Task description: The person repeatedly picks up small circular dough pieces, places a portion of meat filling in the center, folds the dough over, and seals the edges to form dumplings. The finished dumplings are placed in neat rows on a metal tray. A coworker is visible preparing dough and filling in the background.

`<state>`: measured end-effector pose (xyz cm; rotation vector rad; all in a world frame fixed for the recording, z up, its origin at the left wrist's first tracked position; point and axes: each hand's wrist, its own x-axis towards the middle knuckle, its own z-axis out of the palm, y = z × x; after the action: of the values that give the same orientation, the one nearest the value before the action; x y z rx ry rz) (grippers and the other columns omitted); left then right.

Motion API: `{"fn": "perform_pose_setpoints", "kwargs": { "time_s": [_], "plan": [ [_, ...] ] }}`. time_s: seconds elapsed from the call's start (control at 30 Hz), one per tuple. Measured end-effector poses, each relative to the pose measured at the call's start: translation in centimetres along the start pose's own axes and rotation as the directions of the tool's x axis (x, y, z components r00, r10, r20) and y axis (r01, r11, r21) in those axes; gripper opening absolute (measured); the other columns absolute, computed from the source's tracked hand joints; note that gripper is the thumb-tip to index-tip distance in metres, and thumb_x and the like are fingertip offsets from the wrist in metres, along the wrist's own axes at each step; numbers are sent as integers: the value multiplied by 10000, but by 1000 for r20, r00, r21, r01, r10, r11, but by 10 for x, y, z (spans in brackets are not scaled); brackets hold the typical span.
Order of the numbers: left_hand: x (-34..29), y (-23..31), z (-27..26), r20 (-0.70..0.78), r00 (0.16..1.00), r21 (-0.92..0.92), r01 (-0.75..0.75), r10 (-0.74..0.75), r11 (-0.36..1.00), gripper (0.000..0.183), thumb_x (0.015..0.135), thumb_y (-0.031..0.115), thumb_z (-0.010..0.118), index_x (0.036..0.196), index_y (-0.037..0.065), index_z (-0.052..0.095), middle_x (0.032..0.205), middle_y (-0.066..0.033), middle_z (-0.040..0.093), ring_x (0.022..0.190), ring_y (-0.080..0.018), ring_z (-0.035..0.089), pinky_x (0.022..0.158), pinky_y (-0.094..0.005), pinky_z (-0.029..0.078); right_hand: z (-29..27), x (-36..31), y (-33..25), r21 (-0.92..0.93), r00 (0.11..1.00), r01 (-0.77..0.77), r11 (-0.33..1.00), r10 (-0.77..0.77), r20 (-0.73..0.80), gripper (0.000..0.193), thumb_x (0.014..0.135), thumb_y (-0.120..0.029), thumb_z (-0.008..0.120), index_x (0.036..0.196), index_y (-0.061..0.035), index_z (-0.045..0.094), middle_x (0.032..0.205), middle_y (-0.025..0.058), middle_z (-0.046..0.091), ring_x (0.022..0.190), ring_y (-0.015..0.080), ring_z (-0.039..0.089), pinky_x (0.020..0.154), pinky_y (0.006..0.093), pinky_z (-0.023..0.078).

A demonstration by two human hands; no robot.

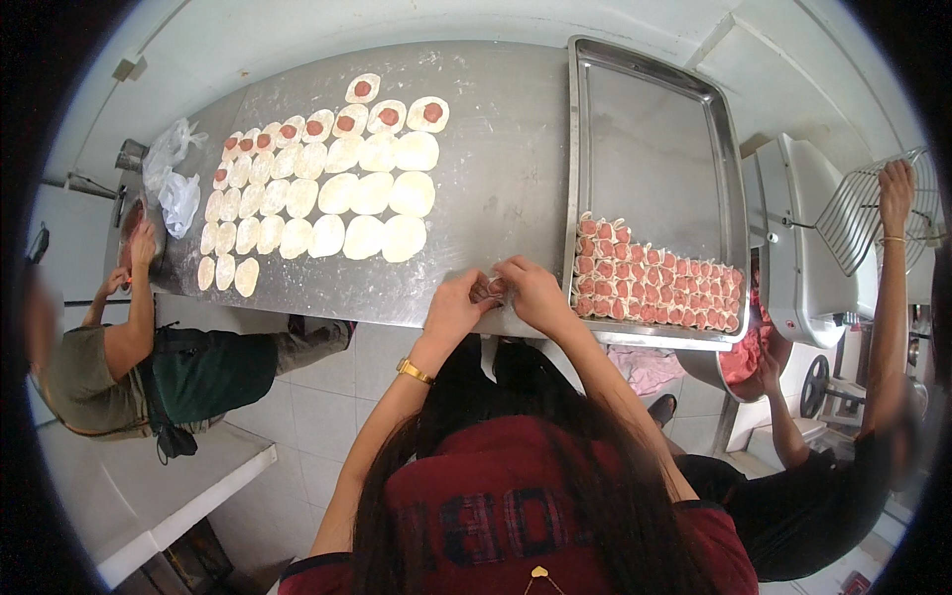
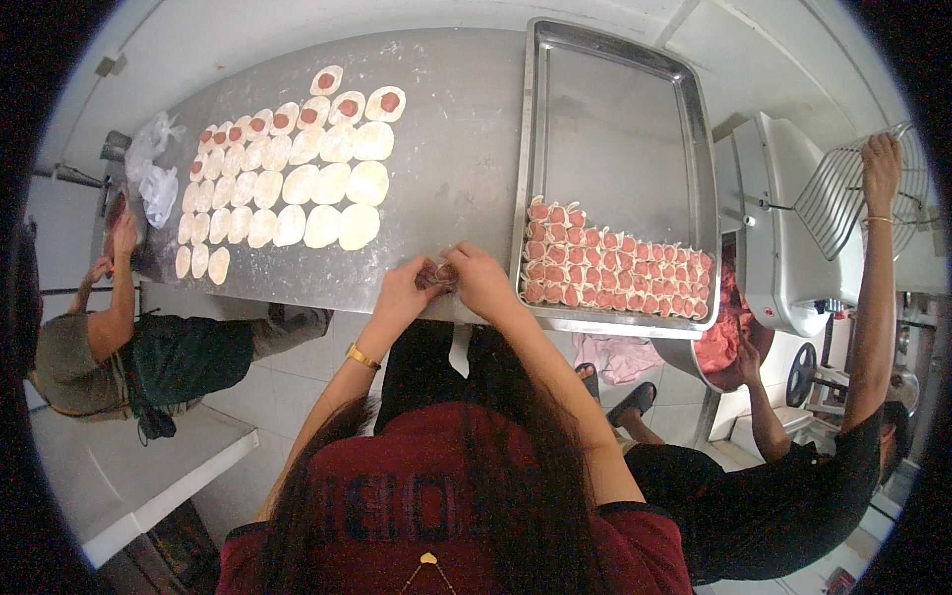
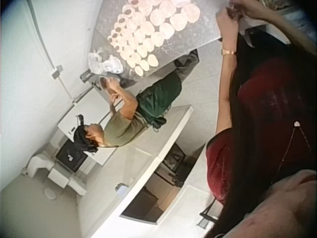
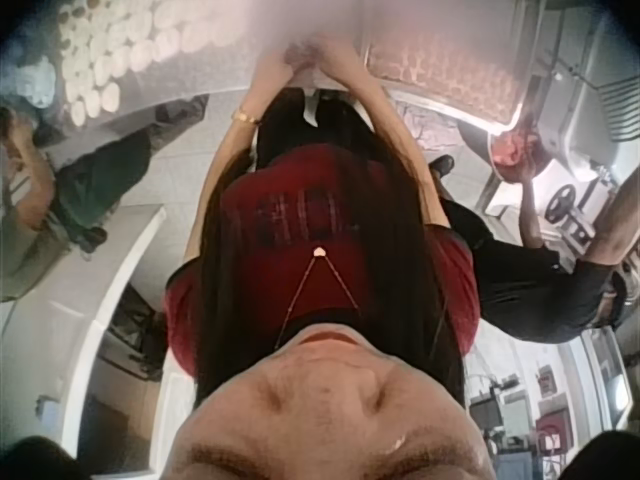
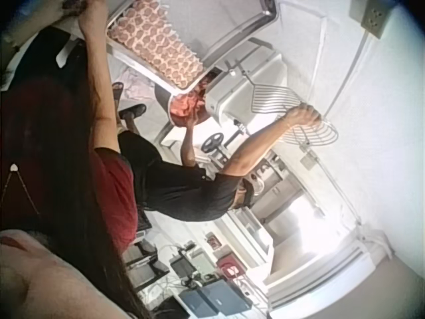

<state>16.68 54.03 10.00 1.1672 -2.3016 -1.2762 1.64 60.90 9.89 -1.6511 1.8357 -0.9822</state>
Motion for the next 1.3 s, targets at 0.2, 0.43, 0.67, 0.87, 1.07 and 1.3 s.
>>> {"fn": "perform_pose_setpoints", "kwargs": {
  "time_s": [0.2, 0.43, 0.67, 0.87, 1.07, 1.3],
  "plan": [
    [-2, 1, 3, -85, 996, -89, -5, -3, 996, 239, 710, 47, 724, 898, 2, 583, 786, -133, 654, 709, -248, 657, 650, -319, 522, 5, -6, 3, -6, 999, -35, 999, 35, -23, 336, 677, 83, 538, 986, -23, 615, 917, 147, 595, 862, 365, 594, 721, 412, 485],
    [-5, -7, 1, -92, 996, -68, -19, 13, 998, 226, 730, 55, 713, 919, -2, 603, 801, -130, 666, 736, -214, 665, 667, -303, 521, 1, -6, -10, 34, 995, -58, 998, 61, -82, 294, 691, 87, 553, 957, -18, 620, 896, 133, 608, 820, 346, 613, 710, 388, 496],
    [0, -4, 2, -121, 993, -65, -21, 13, 998, 215, 728, 38, 702, 915, -4, 603, 824, -151, 662, 762, -253, 666, 680, -313, 523, 10, 0, 7, 83, 995, -95, 992, 93, 28, 378, 661, 79, 590, 1021, -34, 611, 950, 141, 592, 873, 331, 607, 748, 394, 486],
    [0, -12, -2, -90, 995, -227, 30, -51, 973, 215, 758, 30, 677, 959, -2, 610, 834, -121, 674, 764, -186, 665, 695, -295, 524, 10, -1, -14, -105, 994, 48, 993, -58, -94, 238, 697, 44, 546, 911, -31, 617, 865, 143, 573, 814, 334, 591, 733, 412, 480],
    [-18, -40, -10, -206, 977, -132, 31, -58, 991, 207, 750, 16, 673, 948, -1, 613, 806, -100, 664, 698, -158, 639, 660, -276, 521, -25, 5, -4, 10, 988, -36, 999, 37, -152, 281, 686, 19, 605, 961, -37, 631, 856, 111, 589, 801, 279, 605, 721, 371, 488],
    [-21, -41, -3, -267, 964, -110, -39, 8, 993, 160, 750, 28, 673, 900, 17, 621, 764, -67, 623, 624, -123, 580, 578, -245, 482, -157, 3, 89, -101, 848, -352, 930, 272, -455, 358, 661, 13, 652, 1010, -64, 670, 870, 109, 645, 760, 221, 628, 697, 315, 512]
  ]
}}
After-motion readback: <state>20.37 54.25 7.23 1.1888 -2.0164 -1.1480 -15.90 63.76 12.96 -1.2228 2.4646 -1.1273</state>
